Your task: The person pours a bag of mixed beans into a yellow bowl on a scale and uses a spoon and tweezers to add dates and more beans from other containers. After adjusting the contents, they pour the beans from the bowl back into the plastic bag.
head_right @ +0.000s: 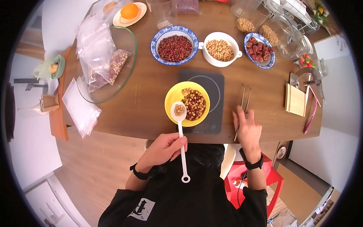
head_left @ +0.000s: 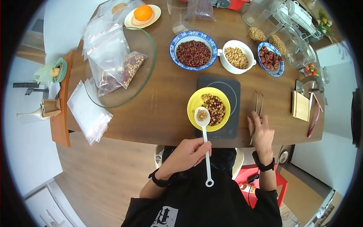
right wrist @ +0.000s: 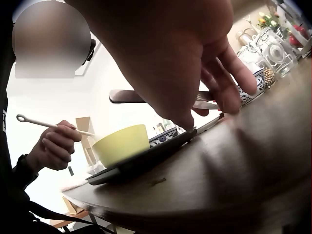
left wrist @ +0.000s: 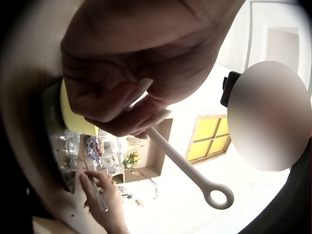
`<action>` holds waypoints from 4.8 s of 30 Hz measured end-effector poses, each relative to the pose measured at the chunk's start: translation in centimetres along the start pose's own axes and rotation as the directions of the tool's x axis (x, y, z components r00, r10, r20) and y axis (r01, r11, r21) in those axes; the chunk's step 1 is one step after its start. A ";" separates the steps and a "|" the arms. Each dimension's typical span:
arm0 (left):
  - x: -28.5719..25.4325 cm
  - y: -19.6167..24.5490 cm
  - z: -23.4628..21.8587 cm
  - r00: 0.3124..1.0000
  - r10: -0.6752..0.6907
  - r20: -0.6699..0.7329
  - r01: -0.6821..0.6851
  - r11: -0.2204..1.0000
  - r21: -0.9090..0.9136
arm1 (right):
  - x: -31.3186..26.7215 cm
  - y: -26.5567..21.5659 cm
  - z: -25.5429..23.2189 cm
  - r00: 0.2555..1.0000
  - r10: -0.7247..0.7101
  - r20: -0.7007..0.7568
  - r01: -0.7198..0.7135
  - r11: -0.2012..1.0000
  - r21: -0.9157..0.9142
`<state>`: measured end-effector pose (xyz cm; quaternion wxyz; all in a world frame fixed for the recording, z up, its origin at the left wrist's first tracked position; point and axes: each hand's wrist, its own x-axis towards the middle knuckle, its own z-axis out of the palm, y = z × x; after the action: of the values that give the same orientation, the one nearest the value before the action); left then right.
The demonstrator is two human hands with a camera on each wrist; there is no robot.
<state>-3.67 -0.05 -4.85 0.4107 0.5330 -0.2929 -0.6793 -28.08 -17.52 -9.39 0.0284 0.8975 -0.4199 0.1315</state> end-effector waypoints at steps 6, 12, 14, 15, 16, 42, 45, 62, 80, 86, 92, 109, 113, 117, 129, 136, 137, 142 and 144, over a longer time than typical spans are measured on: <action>0.4 0.3 0.0 1.000 0.018 0.008 -0.018 1.000 0.001 | -0.1 0.8 -0.1 0.976 -0.095 0.195 0.099 0.995 -0.009; 0.7 0.3 -0.1 0.999 0.018 0.026 -0.017 0.999 -0.038 | 0.9 0.4 -0.5 0.950 -0.123 0.286 0.145 0.988 -0.057; 0.8 0.2 -0.1 0.999 0.020 0.037 -0.018 0.998 -0.055 | 1.3 0.6 -0.3 0.951 -0.140 0.276 0.160 0.986 -0.048; 0.8 0.2 -0.1 0.999 0.021 0.044 -0.018 0.997 -0.071 | 1.5 0.7 -0.3 0.947 -0.158 0.278 0.175 0.984 -0.036; 0.9 0.3 -0.2 0.998 0.021 0.052 -0.017 0.996 -0.087 | 1.7 0.7 -0.4 0.949 -0.159 0.271 0.175 0.984 -0.038; 1.7 2.5 1.6 0.994 0.082 0.070 -0.063 0.967 -0.247 | -1.2 -4.3 -7.3 0.875 -0.470 -0.116 0.441 0.674 0.592; 2.4 2.6 2.6 0.989 0.108 0.100 -0.076 0.957 -0.279 | -1.0 -5.3 -6.8 0.873 -0.426 -0.238 0.479 0.657 0.583; 4.5 2.4 5.4 0.965 0.255 -0.058 -0.262 0.948 -0.181 | -2.7 -7.3 -4.4 0.881 0.432 0.190 -0.166 -0.093 0.982; 4.1 -0.2 -1.6 0.733 0.621 -0.278 -0.264 0.636 0.725 | 11.2 0.0 -2.6 0.968 -0.187 -0.165 0.223 0.946 0.234; 5.3 -0.4 -1.3 0.697 0.658 -0.284 -0.257 0.599 0.758 | 10.2 0.6 -4.0 0.969 -0.165 -0.182 0.210 0.942 0.263; 6.3 -1.2 -1.0 0.602 0.727 -0.329 -0.300 0.588 0.751 | 7.1 -1.3 -7.8 0.974 -0.117 -0.193 0.186 0.899 0.396; 2.5 0.7 -1.9 0.539 0.780 -0.317 -0.245 0.506 0.827 | 0.4 -3.3 -11.5 0.961 -0.164 -0.223 0.263 0.797 0.544; 3.0 0.6 -2.4 0.514 0.812 -0.277 -0.271 0.460 0.845 | 0.2 -4.1 -12.3 0.952 -0.181 -0.246 0.289 0.792 0.537; 2.3 1.2 -2.7 0.514 0.808 -0.286 -0.226 0.449 0.864 | -0.2 -4.0 -11.9 0.944 -0.188 -0.272 0.316 0.757 0.571; 2.1 0.8 -3.1 0.494 0.824 -0.277 -0.250 0.440 0.863 | 0.8 -5.3 -11.6 0.926 -0.325 -0.191 0.375 0.762 0.528; 1.5 1.2 -2.4 0.519 0.818 -0.247 -0.292 0.441 0.849 | 1.4 -5.9 -11.2 0.923 -0.351 -0.160 0.380 0.753 0.537; 1.6 1.1 -2.5 0.507 0.829 -0.237 -0.284 0.420 0.862 | 1.4 -5.8 -11.0 0.923 -0.348 -0.165 0.381 0.755 0.534; 1.4 0.7 -2.4 0.495 0.840 -0.222 -0.268 0.391 0.880 | 1.5 -6.0 -11.1 0.920 -0.371 -0.129 0.379 0.754 0.536; 1.3 0.6 -2.3 0.500 0.831 -0.241 -0.255 0.408 0.877 | 1.3 -6.3 -10.8 0.926 -0.356 -0.128 0.365 0.748 0.555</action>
<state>-1.40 -1.37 -5.57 0.4385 0.7090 -0.5485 -0.0642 -24.82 -12.68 1.76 -0.2127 0.9276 -0.1801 0.2488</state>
